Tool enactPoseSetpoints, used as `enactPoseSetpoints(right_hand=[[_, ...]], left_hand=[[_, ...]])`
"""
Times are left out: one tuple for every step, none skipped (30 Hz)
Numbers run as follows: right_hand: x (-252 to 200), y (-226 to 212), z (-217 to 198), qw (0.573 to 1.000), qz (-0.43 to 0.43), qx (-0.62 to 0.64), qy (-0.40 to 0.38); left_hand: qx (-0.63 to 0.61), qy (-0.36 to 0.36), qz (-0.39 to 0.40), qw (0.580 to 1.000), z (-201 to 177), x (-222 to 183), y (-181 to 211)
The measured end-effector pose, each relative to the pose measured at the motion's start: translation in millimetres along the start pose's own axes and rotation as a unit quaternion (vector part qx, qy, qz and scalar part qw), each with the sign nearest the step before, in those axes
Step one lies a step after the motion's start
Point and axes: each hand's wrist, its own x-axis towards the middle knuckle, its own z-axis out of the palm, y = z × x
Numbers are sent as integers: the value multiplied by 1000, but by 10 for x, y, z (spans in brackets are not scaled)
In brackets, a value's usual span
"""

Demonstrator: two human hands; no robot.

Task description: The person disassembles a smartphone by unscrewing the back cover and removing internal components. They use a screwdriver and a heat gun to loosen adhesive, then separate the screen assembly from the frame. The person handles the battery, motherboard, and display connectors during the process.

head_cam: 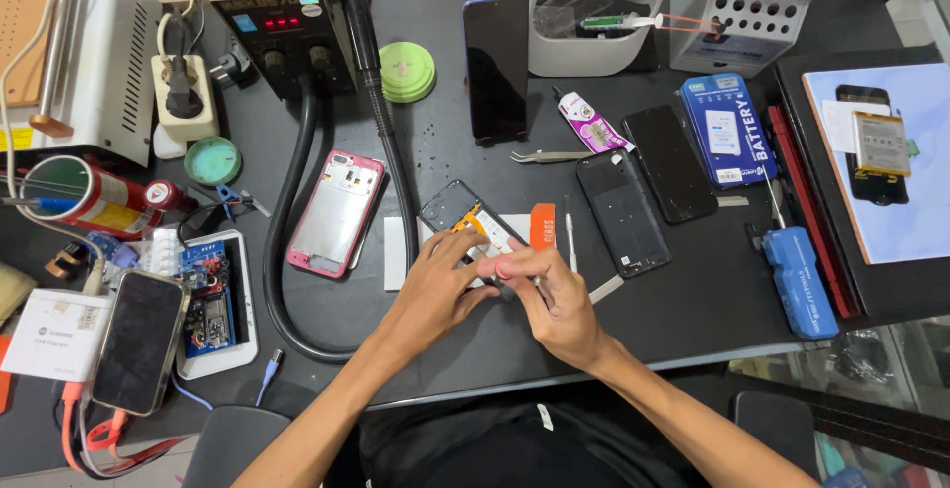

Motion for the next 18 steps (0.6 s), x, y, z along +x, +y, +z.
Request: enactPoseSetpoints(right_hand=[[4, -11, -2, 1000, -2, -6, -2], [7, -14, 10, 1000, -3, 1, 7], [12, -10, 27, 1000, -3, 7, 17], [16, -7, 36, 1000, -4, 13, 26], [16, -9, 35, 1000, 0, 10, 24], [19, -14, 32, 1000, 4, 7, 22], [29, -19, 28, 1000, 7, 4, 20], [34, -29, 21, 1000, 6, 8, 13], [31, -39, 12, 1000, 5, 13, 5], [26, -40, 8, 1000, 3, 17, -3], [17, -28, 10, 1000, 14, 19, 2], [6, -10, 11, 999, 26, 21, 7], [3, 11, 9, 999, 36, 23, 12], [-1, 25, 5, 1000, 13, 8, 13], [-6, 29, -1, 1000, -9, -7, 14], [-7, 23, -5, 999, -31, -23, 15], [3, 9, -7, 1000, -21, -19, 8], [13, -15, -14, 1000, -10, -15, 1]], left_hand=[[8, -6, 1, 1000, -1, -3, 1], [16, -11, 2, 1000, -4, -4, 0], [25, -16, 3, 1000, -8, -4, 1], [25, -16, 1, 1000, -11, -4, 4], [24, -16, -2, 1000, -13, -4, 11], [23, -16, -5, 1000, -16, -4, 20], [15, -10, -4, 1000, -19, 4, 26], [7, -4, -3, 1000, -22, 11, 34], [0, 2, -2, 1000, -28, 14, 41], [7, -3, -3, 1000, -37, 13, 44], [14, -8, -4, 1000, -43, 6, 47], [20, -14, -4, 1000, -46, 0, 48], [19, -15, -5, 1000, -45, 5, 44], [18, -17, -5, 1000, -42, 10, 39], [16, -18, -5, 1000, -34, 8, 38], [12, -17, -6, 1000, -28, 4, 37], [8, -16, -5, 1000, -28, 4, 30], [5, -15, -4, 1000, -28, 5, 25]])
